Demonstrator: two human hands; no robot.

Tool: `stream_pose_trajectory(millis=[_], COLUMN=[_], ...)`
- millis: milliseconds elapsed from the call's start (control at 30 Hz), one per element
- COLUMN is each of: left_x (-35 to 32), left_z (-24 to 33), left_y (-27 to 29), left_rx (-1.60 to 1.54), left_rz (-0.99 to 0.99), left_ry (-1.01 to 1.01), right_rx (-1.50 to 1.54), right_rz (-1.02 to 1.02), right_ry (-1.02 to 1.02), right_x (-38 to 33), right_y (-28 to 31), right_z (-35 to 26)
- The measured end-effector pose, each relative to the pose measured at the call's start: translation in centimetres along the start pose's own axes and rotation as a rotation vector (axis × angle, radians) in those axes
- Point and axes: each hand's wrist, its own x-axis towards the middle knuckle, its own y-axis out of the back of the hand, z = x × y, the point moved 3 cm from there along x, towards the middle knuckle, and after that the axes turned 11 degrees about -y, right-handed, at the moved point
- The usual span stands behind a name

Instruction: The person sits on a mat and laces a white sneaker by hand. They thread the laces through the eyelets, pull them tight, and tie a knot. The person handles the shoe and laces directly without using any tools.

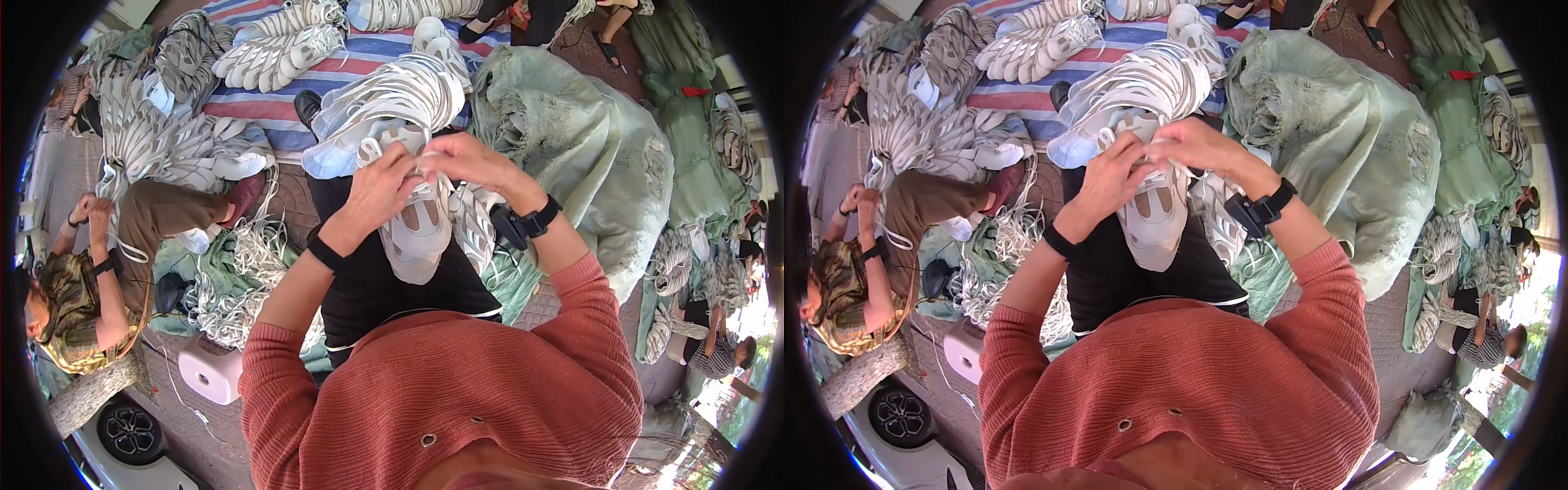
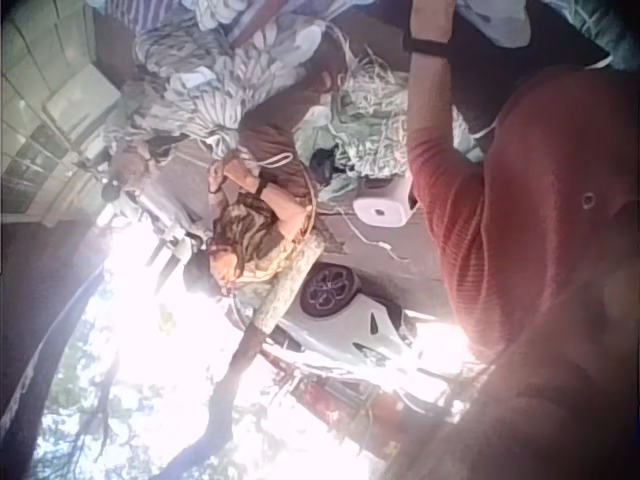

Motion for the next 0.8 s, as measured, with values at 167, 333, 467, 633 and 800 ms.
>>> stream_pose_trajectory(millis=[167,333,467,633,800], left_x=[-2.1,-4.3,-3.6,-1.9,-1.5], left_z=[0.8,2.5,2.5,3.5,5.0], left_y=[-1.2,-2.0,-0.4,3.1,4.0], left_rx=[0.023,0.007,-0.096,-0.135,-0.214], left_rz=[0.006,-0.139,-0.222,-0.094,-0.042], left_ry=[-0.037,-0.099,0.020,-0.057,-0.105], right_rx=[0.035,0.005,-0.422,-0.777,-0.832], right_rz=[0.142,0.039,0.289,0.609,0.683], right_ry=[-0.140,0.057,0.154,0.442,0.547], right_x=[0.7,1.2,0.9,-0.2,-0.4], right_y=[2.9,0.6,-0.3,-1.1,-1.5], right_z=[1.8,1.6,0.6,-0.5,-0.4])
